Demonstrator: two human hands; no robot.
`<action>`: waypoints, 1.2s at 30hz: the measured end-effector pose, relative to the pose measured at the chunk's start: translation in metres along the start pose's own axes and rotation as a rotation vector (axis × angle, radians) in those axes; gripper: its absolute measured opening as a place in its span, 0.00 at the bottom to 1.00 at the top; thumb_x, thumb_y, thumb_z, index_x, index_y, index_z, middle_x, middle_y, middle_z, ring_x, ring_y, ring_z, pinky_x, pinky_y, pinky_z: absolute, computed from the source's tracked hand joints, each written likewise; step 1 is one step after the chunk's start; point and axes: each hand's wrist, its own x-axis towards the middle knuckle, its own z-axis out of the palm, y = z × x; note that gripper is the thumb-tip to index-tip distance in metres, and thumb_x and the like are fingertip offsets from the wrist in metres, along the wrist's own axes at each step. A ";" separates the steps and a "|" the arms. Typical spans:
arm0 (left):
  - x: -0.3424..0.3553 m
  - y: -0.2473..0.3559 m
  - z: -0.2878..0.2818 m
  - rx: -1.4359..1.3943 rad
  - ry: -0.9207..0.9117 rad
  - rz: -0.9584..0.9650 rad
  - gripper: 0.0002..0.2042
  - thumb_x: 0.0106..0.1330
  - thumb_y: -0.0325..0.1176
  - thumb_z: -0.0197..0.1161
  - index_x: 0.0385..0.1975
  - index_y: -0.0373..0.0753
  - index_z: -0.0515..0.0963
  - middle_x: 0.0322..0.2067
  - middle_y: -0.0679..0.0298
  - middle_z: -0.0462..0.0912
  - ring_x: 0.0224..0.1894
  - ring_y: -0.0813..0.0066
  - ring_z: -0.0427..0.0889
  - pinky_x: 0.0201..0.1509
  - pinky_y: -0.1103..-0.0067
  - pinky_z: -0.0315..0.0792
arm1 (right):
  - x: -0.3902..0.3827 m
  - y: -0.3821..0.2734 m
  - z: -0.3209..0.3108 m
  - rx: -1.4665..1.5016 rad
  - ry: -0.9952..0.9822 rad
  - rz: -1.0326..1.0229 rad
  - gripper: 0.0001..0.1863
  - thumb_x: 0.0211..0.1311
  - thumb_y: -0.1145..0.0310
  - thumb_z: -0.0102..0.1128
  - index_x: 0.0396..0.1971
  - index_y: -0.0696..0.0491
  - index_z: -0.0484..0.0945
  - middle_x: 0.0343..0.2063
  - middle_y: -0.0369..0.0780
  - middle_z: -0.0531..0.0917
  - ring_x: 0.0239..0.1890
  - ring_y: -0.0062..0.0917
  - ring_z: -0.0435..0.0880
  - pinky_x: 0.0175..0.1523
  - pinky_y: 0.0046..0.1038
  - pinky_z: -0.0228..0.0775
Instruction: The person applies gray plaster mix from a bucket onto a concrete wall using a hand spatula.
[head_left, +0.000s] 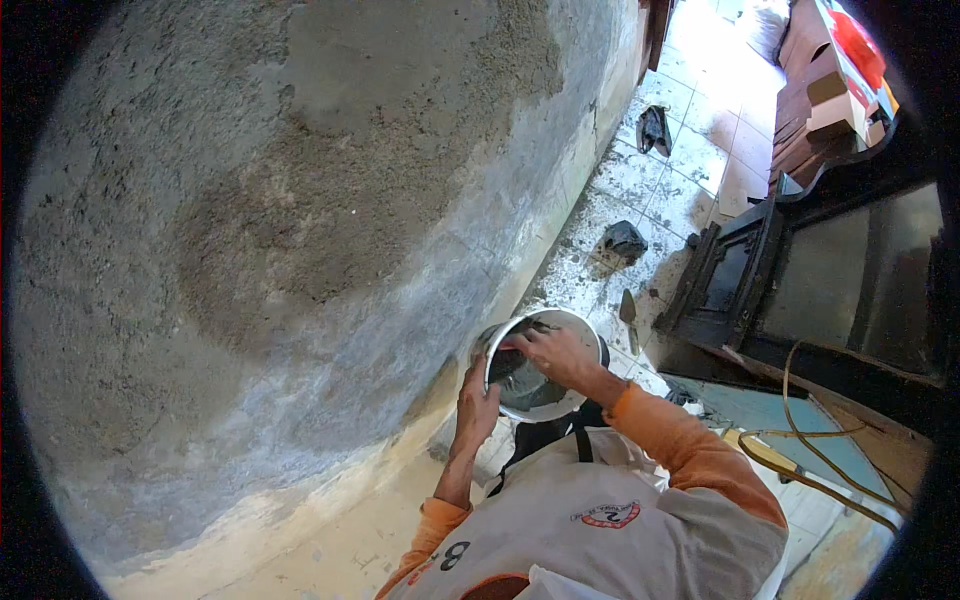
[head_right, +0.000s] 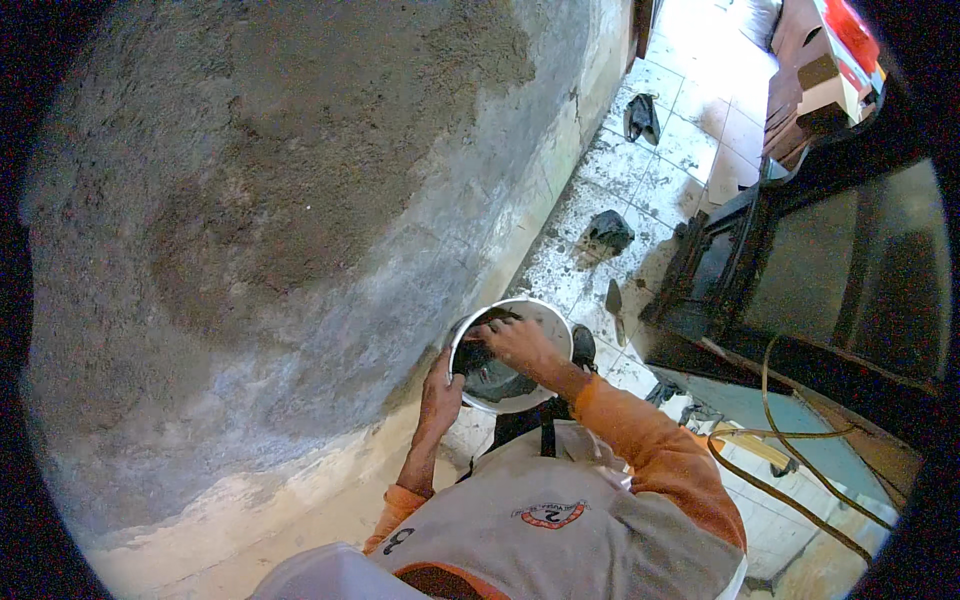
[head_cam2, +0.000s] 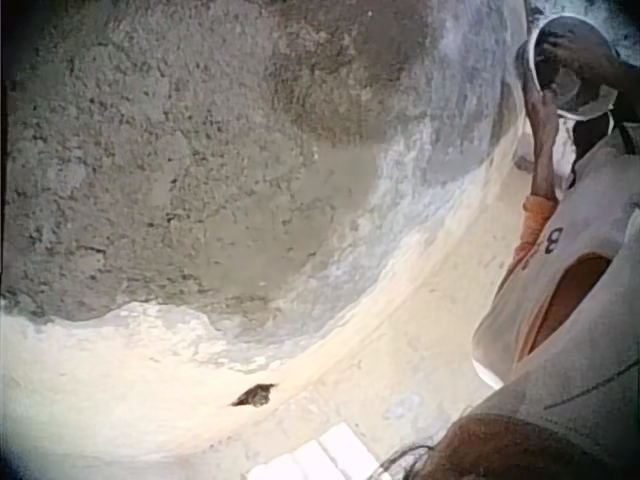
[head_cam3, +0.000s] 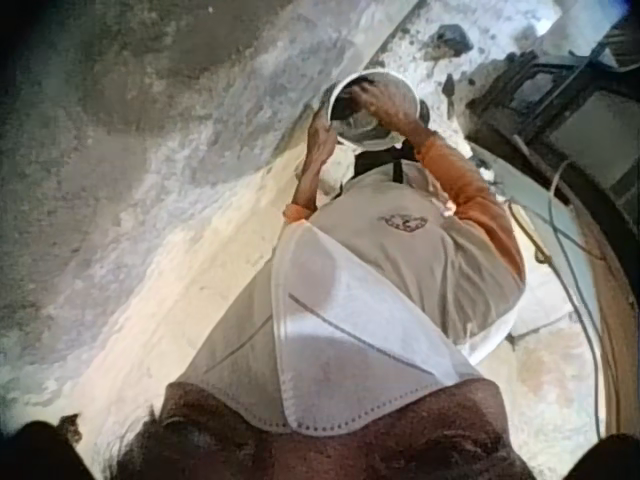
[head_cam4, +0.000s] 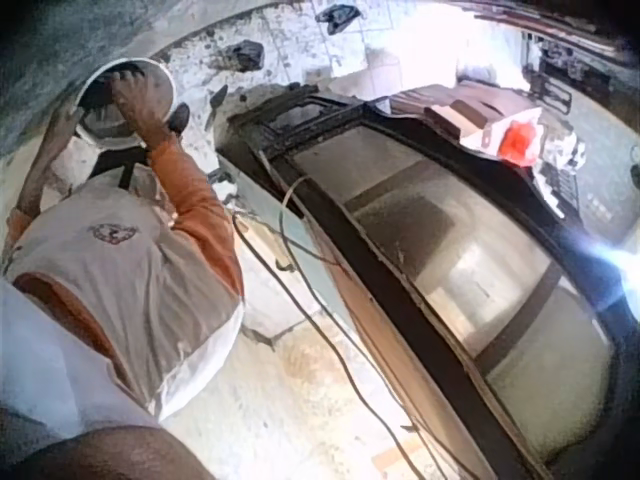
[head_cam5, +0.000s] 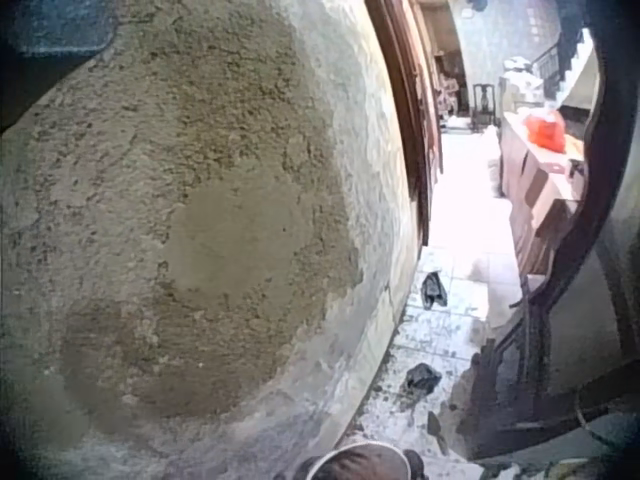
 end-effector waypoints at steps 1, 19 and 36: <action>0.002 0.017 -0.004 0.038 -0.038 0.040 0.32 0.68 0.25 0.54 0.74 0.30 0.62 0.72 0.39 0.66 0.76 0.46 0.65 0.79 0.65 0.58 | 0.008 0.012 0.041 -0.094 0.107 -0.034 0.15 0.68 0.65 0.58 0.51 0.54 0.79 0.39 0.43 0.87 0.41 0.37 0.89 0.42 0.40 0.79; 0.016 0.060 -0.011 0.121 -0.008 0.202 0.28 0.69 0.26 0.52 0.72 0.34 0.68 0.69 0.43 0.71 0.71 0.44 0.70 0.76 0.63 0.63 | 0.026 0.053 0.044 0.298 -0.061 0.263 0.14 0.55 0.74 0.61 0.42 0.56 0.84 0.37 0.54 0.88 0.41 0.53 0.88 0.44 0.50 0.81; 0.030 0.077 -0.005 0.232 -0.019 0.240 0.28 0.68 0.23 0.51 0.71 0.36 0.69 0.66 0.46 0.74 0.66 0.42 0.74 0.70 0.58 0.68 | 0.004 0.020 0.007 -0.075 0.045 0.338 0.14 0.65 0.67 0.60 0.49 0.53 0.83 0.28 0.43 0.89 0.34 0.36 0.91 0.37 0.39 0.80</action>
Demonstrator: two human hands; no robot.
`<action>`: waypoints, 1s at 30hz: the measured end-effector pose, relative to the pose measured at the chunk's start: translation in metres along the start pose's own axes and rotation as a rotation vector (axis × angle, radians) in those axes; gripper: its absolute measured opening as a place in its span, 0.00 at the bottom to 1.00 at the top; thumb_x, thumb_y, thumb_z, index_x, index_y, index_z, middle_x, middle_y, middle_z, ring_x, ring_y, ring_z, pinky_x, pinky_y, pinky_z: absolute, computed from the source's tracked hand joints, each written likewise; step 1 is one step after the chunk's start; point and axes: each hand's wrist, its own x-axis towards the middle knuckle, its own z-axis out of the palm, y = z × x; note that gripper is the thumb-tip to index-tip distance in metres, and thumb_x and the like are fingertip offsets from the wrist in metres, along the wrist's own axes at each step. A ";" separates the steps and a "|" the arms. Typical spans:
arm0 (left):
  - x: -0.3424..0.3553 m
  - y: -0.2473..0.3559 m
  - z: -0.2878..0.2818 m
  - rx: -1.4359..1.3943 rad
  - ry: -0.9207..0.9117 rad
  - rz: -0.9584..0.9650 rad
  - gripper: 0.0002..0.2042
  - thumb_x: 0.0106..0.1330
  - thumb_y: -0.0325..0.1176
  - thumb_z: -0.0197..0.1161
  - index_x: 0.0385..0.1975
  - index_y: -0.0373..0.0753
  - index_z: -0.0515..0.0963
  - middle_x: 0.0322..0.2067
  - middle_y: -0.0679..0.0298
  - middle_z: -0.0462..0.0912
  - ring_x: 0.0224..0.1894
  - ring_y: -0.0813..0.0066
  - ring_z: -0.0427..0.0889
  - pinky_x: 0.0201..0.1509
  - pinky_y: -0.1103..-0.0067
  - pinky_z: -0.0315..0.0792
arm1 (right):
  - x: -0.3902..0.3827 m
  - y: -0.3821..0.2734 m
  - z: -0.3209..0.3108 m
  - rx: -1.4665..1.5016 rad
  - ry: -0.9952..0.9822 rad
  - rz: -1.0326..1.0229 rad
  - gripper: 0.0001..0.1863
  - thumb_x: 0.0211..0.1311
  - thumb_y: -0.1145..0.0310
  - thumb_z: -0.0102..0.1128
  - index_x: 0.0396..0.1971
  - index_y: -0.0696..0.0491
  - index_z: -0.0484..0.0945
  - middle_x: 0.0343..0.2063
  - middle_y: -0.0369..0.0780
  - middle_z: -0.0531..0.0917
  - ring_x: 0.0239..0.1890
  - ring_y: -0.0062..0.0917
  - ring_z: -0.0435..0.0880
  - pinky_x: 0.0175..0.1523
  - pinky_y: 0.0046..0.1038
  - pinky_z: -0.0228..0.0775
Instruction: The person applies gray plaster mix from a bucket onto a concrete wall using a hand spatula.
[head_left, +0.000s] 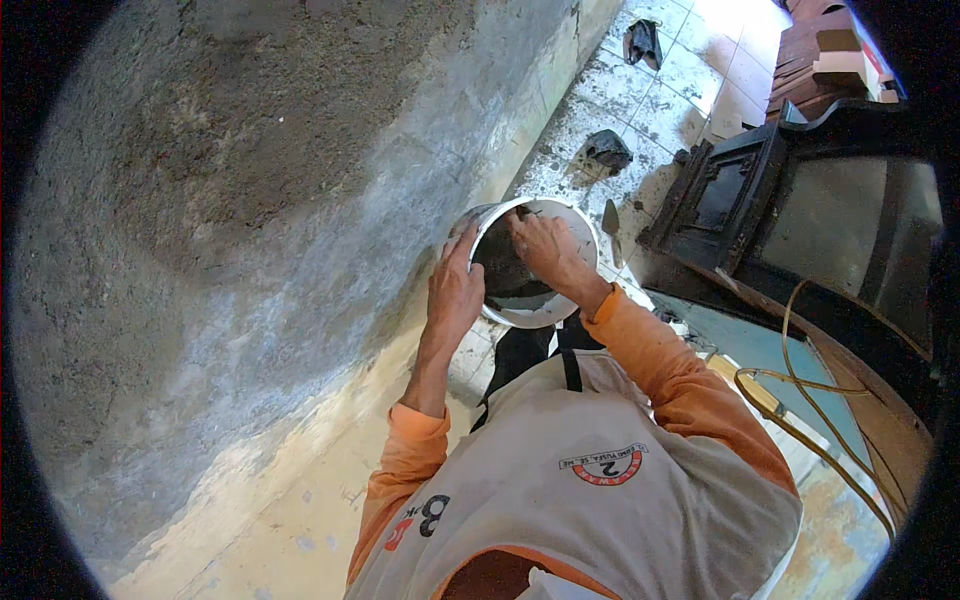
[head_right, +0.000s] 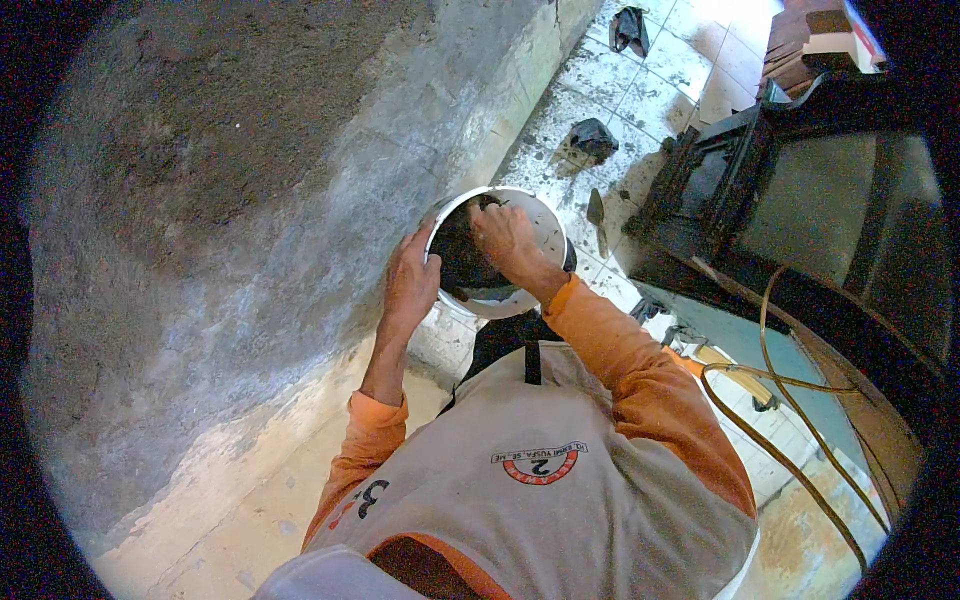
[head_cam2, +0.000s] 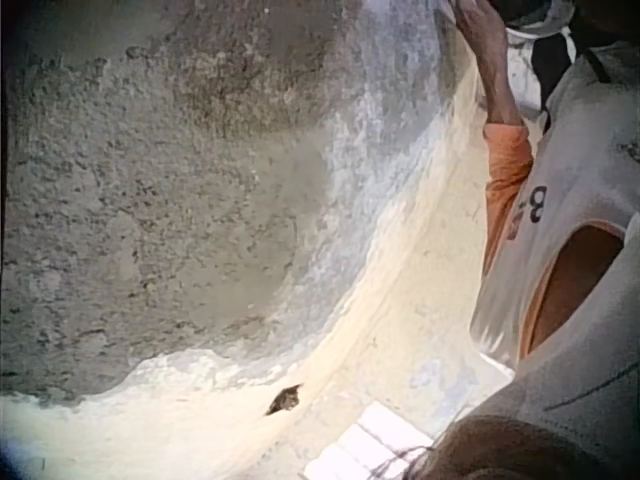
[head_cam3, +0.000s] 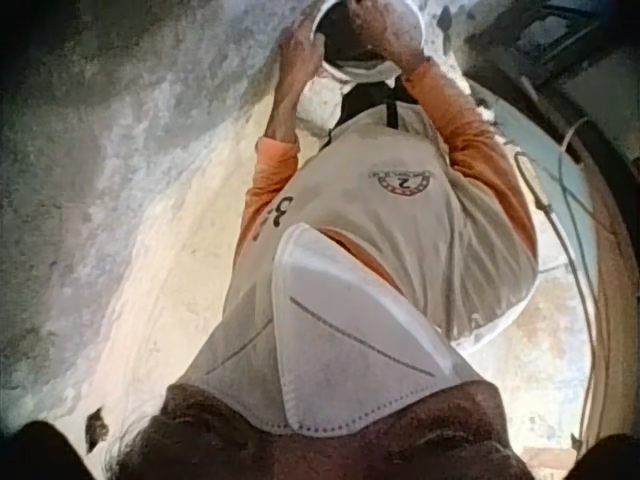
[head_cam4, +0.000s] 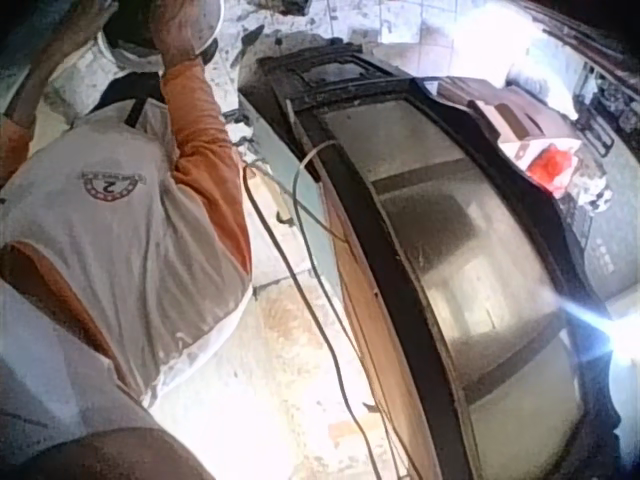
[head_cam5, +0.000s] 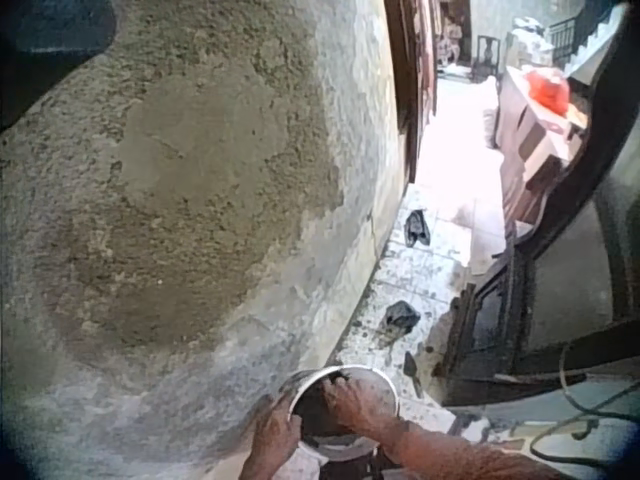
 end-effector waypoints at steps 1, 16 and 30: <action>-0.003 0.011 0.000 0.033 -0.002 -0.010 0.28 0.68 0.23 0.52 0.70 0.37 0.69 0.67 0.46 0.73 0.66 0.43 0.75 0.69 0.57 0.69 | 0.003 0.002 0.005 -0.001 -0.003 0.002 0.14 0.65 0.67 0.60 0.49 0.53 0.83 0.28 0.43 0.89 0.34 0.36 0.91 0.37 0.39 0.80; 0.006 0.052 0.025 0.148 0.019 0.175 0.28 0.67 0.20 0.52 0.70 0.41 0.69 0.71 0.48 0.67 0.52 0.36 0.83 0.50 0.53 0.82 | 0.016 0.085 0.184 0.815 -0.084 -0.165 0.18 0.67 0.65 0.61 0.54 0.54 0.85 0.56 0.46 0.85 0.62 0.35 0.80 0.71 0.37 0.66; 0.009 -0.009 0.022 -0.130 0.130 0.010 0.28 0.65 0.22 0.54 0.69 0.35 0.72 0.61 0.41 0.78 0.64 0.42 0.77 0.70 0.61 0.69 | 0.036 0.062 -0.021 1.024 -0.505 -0.011 0.24 0.68 0.66 0.69 0.62 0.53 0.79 0.47 0.36 0.87 0.48 0.23 0.82 0.55 0.29 0.75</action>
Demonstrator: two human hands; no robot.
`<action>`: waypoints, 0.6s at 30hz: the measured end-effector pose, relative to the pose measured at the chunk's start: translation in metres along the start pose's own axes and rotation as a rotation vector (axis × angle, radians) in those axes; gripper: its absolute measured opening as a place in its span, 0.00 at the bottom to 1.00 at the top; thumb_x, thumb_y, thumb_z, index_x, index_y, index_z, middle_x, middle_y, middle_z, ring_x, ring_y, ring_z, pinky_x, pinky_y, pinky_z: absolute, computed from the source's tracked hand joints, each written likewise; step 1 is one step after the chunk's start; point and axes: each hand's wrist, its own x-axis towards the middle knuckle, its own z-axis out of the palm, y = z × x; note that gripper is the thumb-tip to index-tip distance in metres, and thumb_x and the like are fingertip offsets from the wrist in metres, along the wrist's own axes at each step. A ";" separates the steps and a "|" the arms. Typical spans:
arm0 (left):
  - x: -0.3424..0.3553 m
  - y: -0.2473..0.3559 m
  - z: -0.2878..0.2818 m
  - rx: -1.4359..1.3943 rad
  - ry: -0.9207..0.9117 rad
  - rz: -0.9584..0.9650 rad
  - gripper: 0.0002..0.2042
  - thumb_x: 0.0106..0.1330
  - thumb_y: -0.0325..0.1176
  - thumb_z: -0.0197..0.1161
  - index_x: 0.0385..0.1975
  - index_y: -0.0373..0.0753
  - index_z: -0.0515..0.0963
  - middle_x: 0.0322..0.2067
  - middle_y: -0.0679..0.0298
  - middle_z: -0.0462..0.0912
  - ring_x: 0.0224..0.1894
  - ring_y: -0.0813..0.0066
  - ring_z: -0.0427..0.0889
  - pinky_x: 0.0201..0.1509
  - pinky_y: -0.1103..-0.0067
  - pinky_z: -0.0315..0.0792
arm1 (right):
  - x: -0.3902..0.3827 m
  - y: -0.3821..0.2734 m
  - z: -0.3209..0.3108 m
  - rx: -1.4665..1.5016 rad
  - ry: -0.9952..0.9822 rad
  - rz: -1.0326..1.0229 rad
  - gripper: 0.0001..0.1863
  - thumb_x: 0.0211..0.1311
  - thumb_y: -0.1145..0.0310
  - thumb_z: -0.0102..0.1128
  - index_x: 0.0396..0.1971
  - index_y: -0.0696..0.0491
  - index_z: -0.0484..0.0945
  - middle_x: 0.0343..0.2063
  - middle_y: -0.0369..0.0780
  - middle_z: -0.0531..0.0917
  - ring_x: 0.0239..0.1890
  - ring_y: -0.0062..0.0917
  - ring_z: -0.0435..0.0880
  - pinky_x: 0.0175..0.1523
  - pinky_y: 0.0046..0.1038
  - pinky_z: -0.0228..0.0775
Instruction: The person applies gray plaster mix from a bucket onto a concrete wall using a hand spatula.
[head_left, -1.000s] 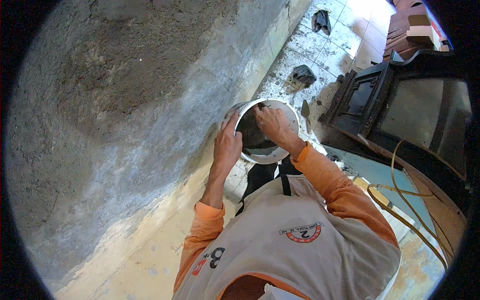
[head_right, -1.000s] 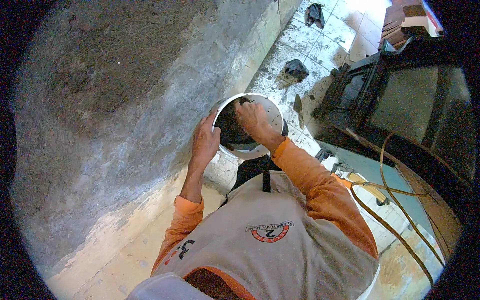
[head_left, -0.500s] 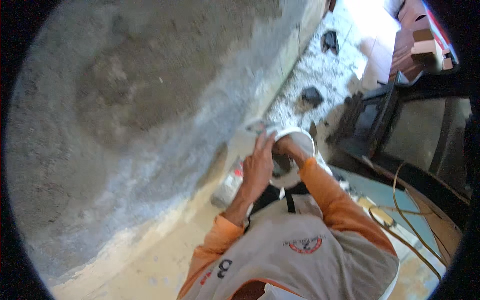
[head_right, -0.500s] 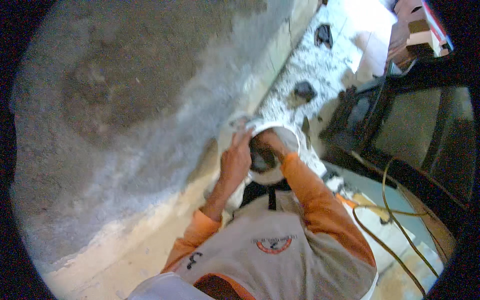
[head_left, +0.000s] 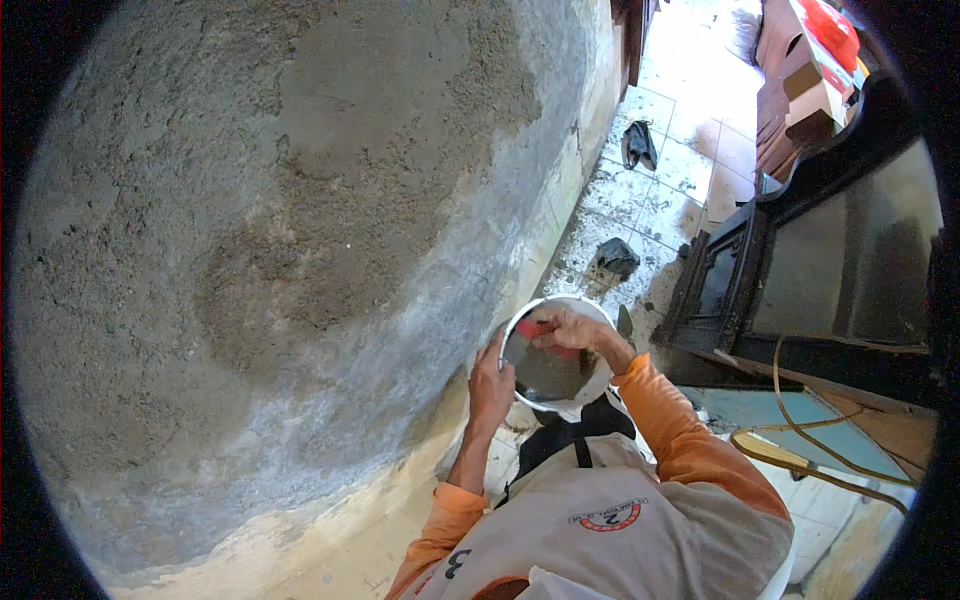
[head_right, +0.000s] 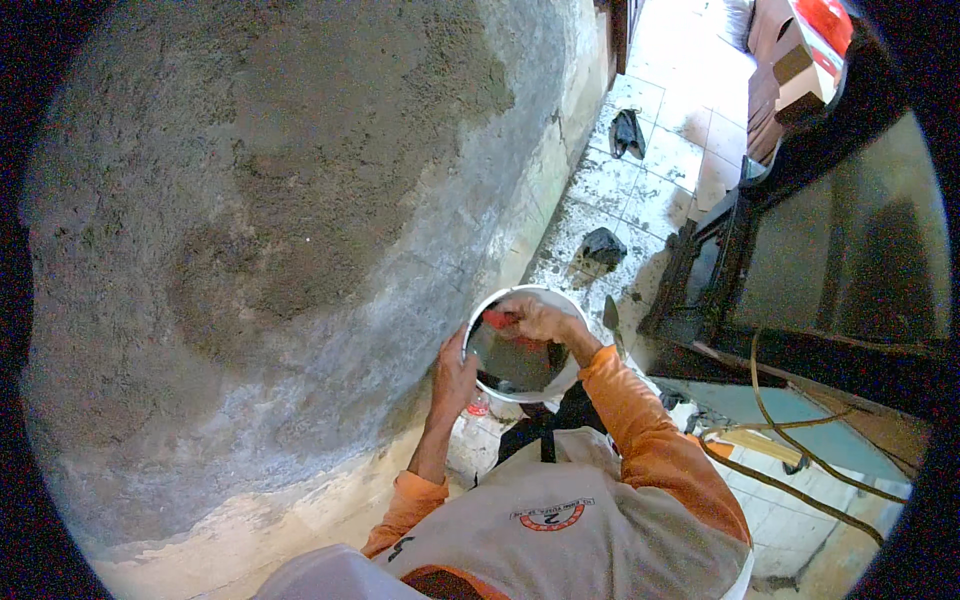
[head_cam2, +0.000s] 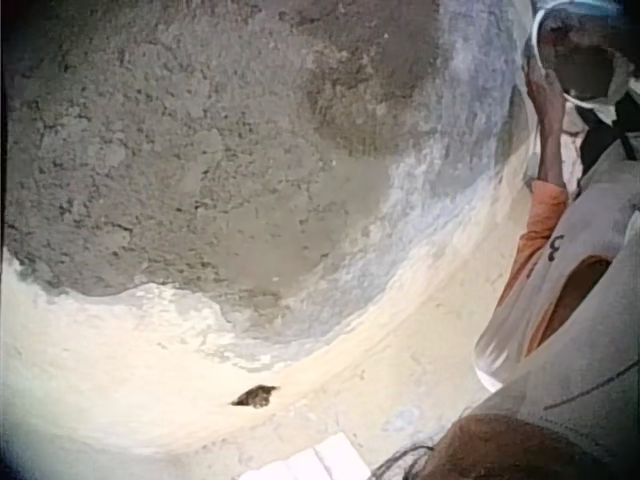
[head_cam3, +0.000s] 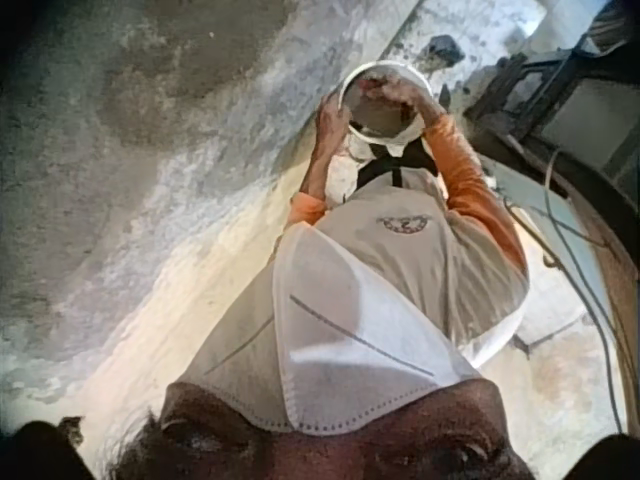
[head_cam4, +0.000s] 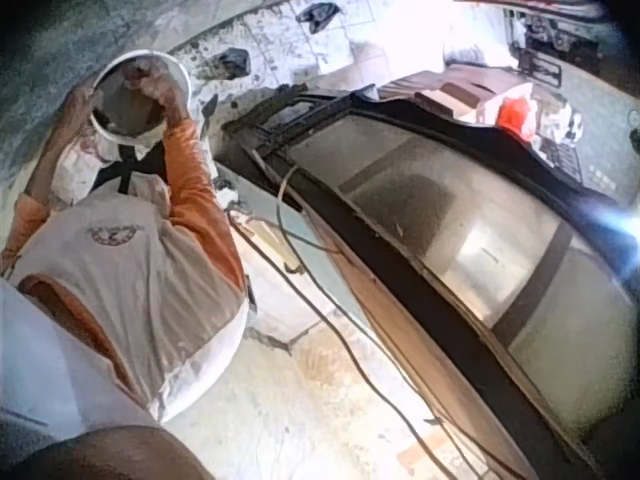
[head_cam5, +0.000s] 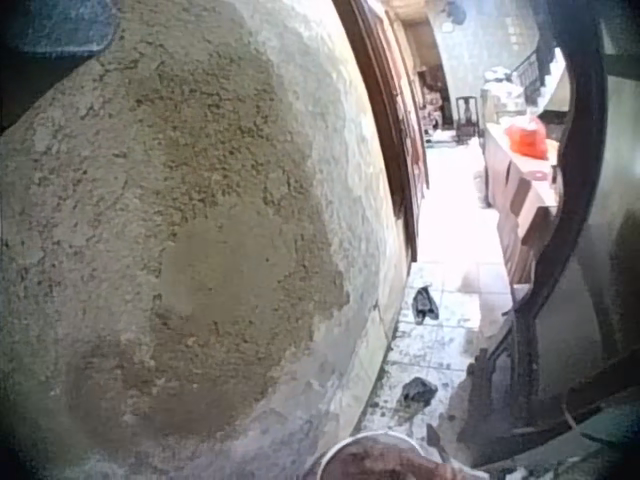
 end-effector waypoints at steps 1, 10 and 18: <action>0.005 -0.002 0.000 0.021 0.027 0.051 0.29 0.65 0.22 0.55 0.70 0.35 0.71 0.60 0.41 0.79 0.63 0.42 0.77 0.70 0.63 0.69 | -0.005 -0.002 -0.010 0.044 0.050 -0.107 0.24 0.68 0.65 0.70 0.62 0.54 0.79 0.48 0.36 0.87 0.49 0.23 0.82 0.57 0.29 0.75; 0.021 -0.013 -0.008 -0.319 0.116 -0.093 0.30 0.67 0.25 0.57 0.72 0.29 0.68 0.66 0.41 0.74 0.66 0.50 0.76 0.67 0.66 0.73 | -0.032 -0.043 -0.061 0.369 0.218 -0.068 0.32 0.67 0.68 0.72 0.68 0.58 0.72 0.56 0.39 0.84 0.54 0.26 0.83 0.60 0.32 0.76; 0.037 -0.024 0.003 -0.495 0.149 -0.176 0.31 0.67 0.26 0.58 0.73 0.31 0.68 0.64 0.44 0.74 0.65 0.55 0.76 0.68 0.68 0.70 | -0.040 -0.076 -0.065 0.503 0.299 -0.008 0.28 0.68 0.68 0.72 0.65 0.59 0.75 0.52 0.38 0.85 0.51 0.22 0.84 0.58 0.28 0.79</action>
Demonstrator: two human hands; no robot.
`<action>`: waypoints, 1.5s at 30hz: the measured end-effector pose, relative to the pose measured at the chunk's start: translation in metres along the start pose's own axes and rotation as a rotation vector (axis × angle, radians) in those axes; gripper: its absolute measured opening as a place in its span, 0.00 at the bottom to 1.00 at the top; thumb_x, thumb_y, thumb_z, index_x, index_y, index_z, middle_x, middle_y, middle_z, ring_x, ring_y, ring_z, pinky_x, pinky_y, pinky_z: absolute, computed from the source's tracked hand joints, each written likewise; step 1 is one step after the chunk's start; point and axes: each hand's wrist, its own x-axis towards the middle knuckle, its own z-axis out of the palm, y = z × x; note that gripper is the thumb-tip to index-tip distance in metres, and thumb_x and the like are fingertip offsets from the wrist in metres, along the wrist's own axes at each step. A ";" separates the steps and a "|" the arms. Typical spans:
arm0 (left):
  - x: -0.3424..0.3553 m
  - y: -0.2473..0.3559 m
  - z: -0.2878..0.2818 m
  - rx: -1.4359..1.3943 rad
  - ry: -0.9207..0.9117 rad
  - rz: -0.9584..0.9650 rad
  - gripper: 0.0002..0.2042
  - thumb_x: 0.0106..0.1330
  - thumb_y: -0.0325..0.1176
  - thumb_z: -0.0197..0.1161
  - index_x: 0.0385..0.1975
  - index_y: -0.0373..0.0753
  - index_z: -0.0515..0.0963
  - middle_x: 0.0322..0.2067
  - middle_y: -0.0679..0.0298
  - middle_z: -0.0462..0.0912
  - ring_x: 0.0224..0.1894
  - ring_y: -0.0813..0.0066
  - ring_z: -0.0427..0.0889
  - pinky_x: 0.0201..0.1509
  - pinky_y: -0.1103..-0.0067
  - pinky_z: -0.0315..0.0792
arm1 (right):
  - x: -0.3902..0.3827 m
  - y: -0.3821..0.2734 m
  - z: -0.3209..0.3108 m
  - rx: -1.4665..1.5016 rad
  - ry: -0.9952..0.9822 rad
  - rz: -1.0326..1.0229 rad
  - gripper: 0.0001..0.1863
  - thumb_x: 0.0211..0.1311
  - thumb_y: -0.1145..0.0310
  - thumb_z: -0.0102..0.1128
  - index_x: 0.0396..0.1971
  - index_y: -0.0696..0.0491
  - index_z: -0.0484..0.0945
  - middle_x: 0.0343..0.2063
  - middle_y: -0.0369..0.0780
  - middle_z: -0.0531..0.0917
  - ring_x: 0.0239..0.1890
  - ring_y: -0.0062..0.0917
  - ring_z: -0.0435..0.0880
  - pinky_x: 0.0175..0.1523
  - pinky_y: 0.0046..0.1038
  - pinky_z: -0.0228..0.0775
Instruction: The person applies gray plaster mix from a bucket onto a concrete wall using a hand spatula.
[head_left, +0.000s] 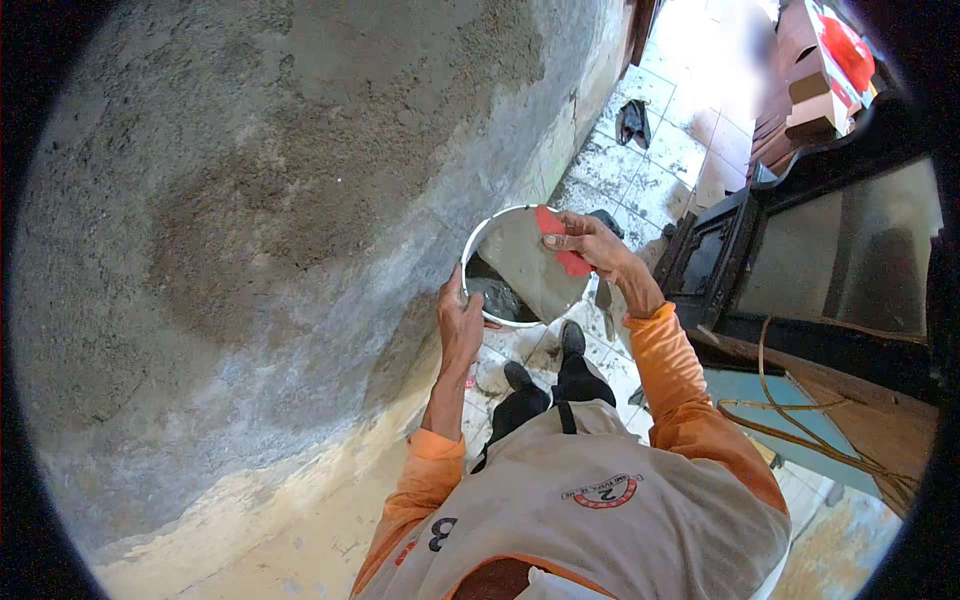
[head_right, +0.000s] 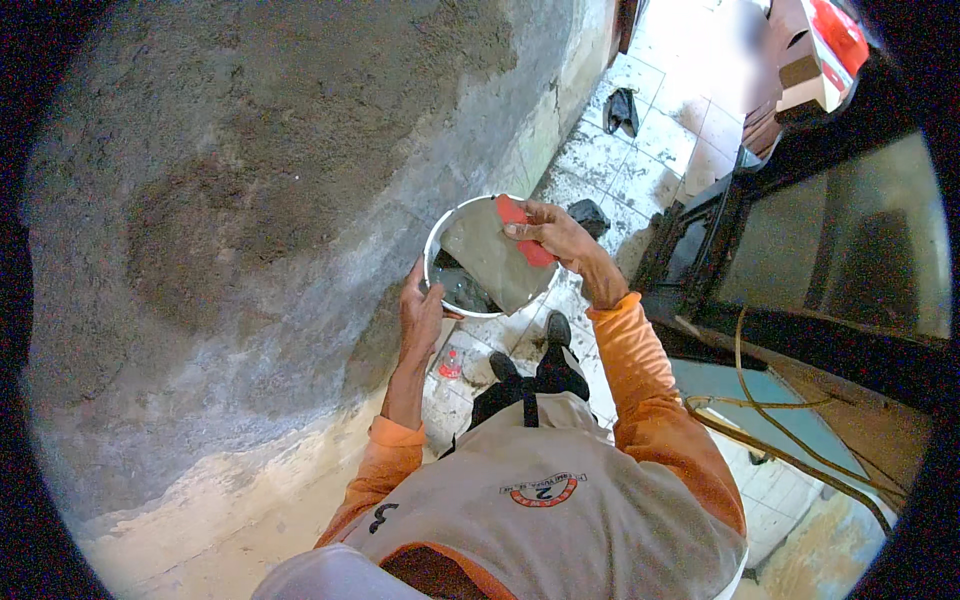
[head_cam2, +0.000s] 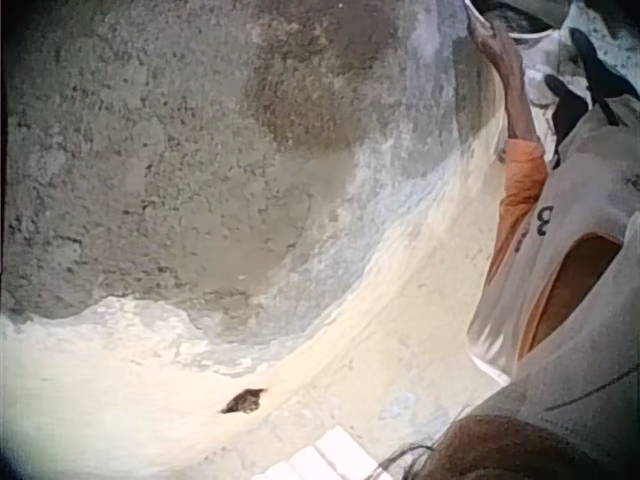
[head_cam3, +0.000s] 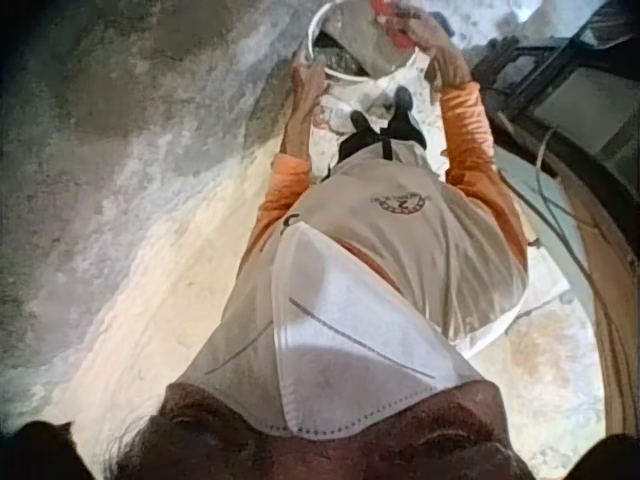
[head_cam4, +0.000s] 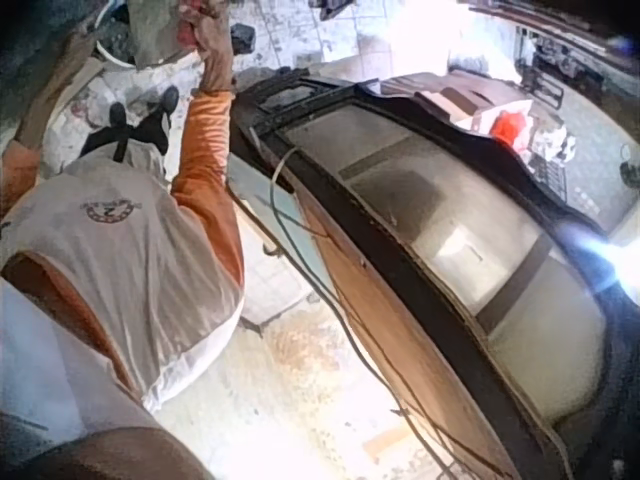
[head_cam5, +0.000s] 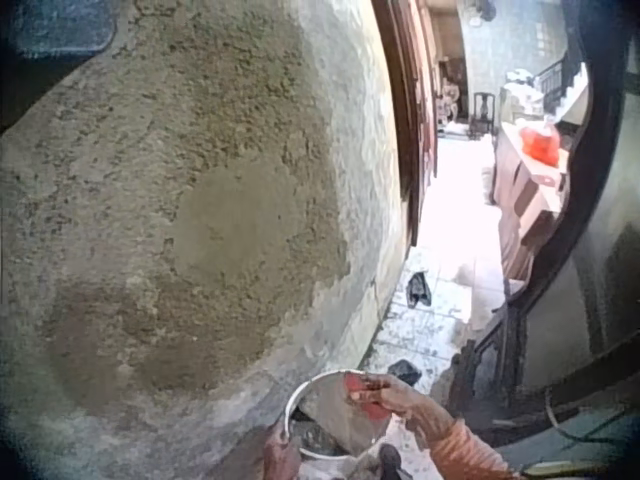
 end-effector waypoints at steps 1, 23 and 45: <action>0.004 0.000 0.002 -0.004 0.005 0.011 0.31 0.67 0.26 0.58 0.73 0.31 0.68 0.64 0.44 0.74 0.65 0.55 0.76 0.68 0.68 0.70 | 0.002 0.000 -0.003 -0.009 -0.004 0.034 0.27 0.68 0.68 0.72 0.64 0.59 0.76 0.52 0.37 0.86 0.51 0.21 0.85 0.57 0.27 0.79; -0.012 0.003 -0.028 -0.225 -0.103 -0.063 0.31 0.70 0.19 0.51 0.75 0.36 0.63 0.68 0.46 0.69 0.45 0.57 0.87 0.29 0.73 0.89 | 0.179 -0.207 -0.027 -0.258 0.960 -0.745 0.15 0.65 0.67 0.68 0.47 0.59 0.84 0.37 0.41 0.87 0.40 0.25 0.84 0.47 0.32 0.78; -0.051 -0.072 -0.106 0.087 -0.012 -0.118 0.32 0.68 0.20 0.55 0.76 0.34 0.64 0.70 0.49 0.69 0.65 0.55 0.77 0.67 0.69 0.74 | 0.132 -0.162 0.023 -0.262 1.051 -0.928 0.12 0.64 0.71 0.66 0.43 0.63 0.81 0.31 0.42 0.84 0.31 0.25 0.81 0.39 0.32 0.76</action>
